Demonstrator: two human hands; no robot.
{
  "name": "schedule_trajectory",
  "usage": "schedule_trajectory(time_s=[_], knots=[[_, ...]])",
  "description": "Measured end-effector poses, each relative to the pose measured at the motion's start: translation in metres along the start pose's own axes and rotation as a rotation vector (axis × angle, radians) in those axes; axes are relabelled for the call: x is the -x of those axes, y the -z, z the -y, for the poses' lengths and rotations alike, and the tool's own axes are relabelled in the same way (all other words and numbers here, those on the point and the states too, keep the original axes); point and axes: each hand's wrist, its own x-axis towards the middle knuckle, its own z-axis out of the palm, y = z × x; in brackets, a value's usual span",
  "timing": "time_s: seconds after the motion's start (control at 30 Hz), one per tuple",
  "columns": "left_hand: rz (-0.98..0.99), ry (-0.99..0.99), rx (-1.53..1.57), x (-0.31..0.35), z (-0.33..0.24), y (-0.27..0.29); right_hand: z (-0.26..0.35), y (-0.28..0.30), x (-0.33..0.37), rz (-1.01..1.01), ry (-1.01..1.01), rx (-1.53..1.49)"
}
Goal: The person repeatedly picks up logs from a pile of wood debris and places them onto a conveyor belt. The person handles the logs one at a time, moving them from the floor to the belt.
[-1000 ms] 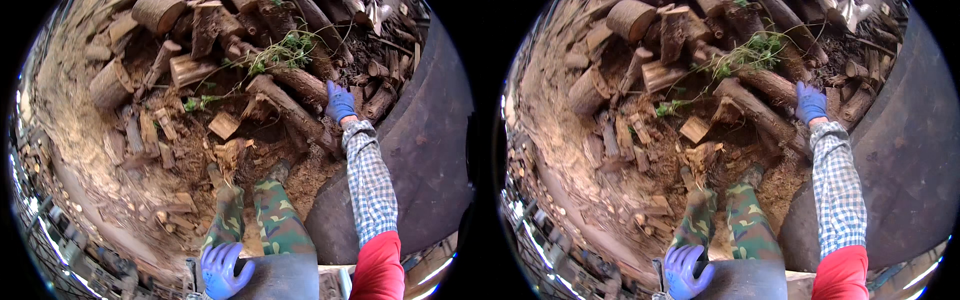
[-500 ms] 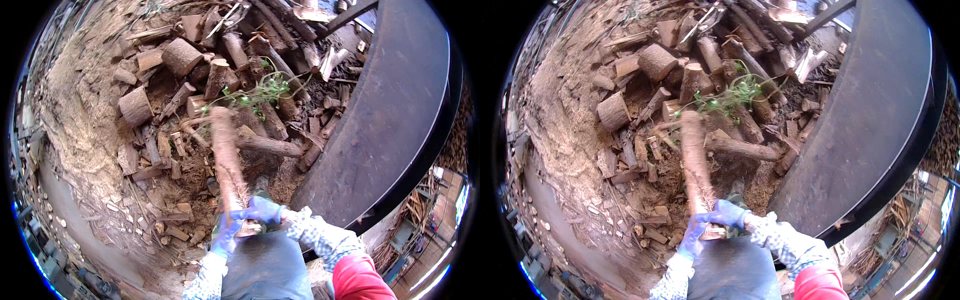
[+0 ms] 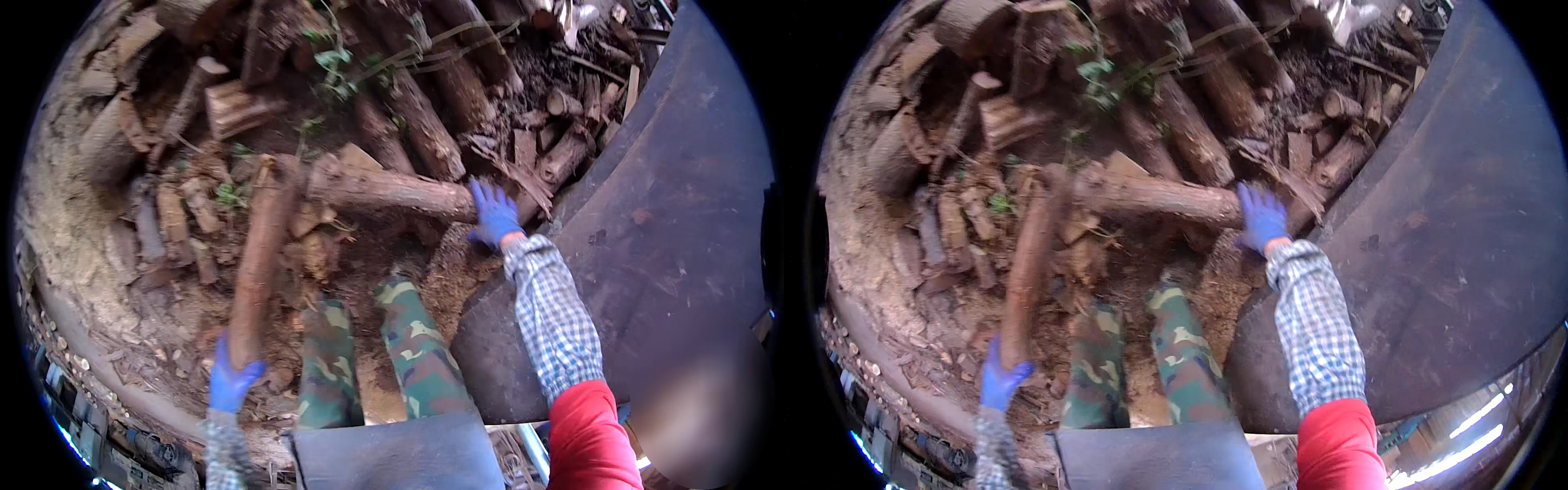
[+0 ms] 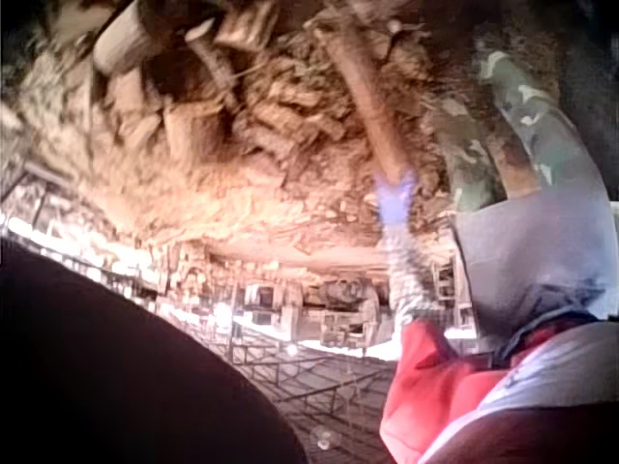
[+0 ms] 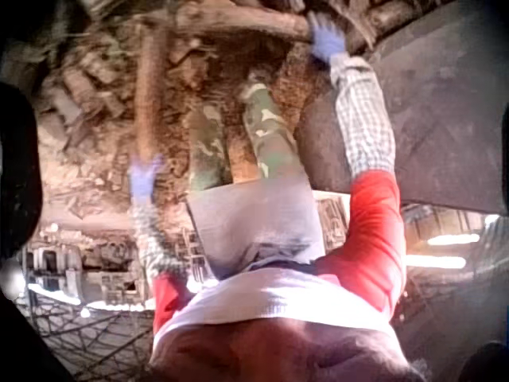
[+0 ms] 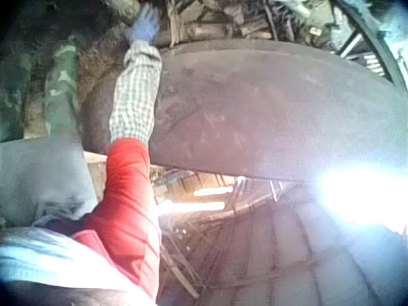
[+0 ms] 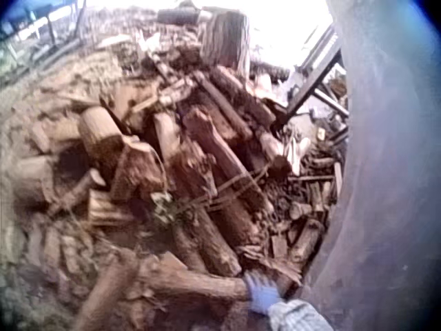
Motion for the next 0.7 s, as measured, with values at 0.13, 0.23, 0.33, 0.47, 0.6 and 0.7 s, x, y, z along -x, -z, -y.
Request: schedule_trajectory(time_s=[0.13,0.23,0.33,0.47,0.6,0.7], knots=[[0.117,0.236,0.539,-0.007,0.011,0.007,-0.008,-0.031,-0.026,-0.035,0.086,-0.247],[0.171,0.435,0.892,0.012,-0.014,0.007,0.029,-0.021,0.011,0.182,0.113,-0.358],[0.180,0.345,0.853,0.030,-0.062,0.008,0.051,-0.021,0.087,0.448,0.179,-1.090],[0.083,0.043,0.469,0.130,-0.056,0.074,0.108,0.033,0.178,0.898,-0.217,-2.083],[0.161,0.167,0.526,0.264,0.014,0.147,0.121,0.083,0.252,0.896,-0.333,-2.314],[0.106,0.520,0.871,0.345,0.046,0.137,0.116,0.083,0.289,0.928,-0.274,-2.354]])
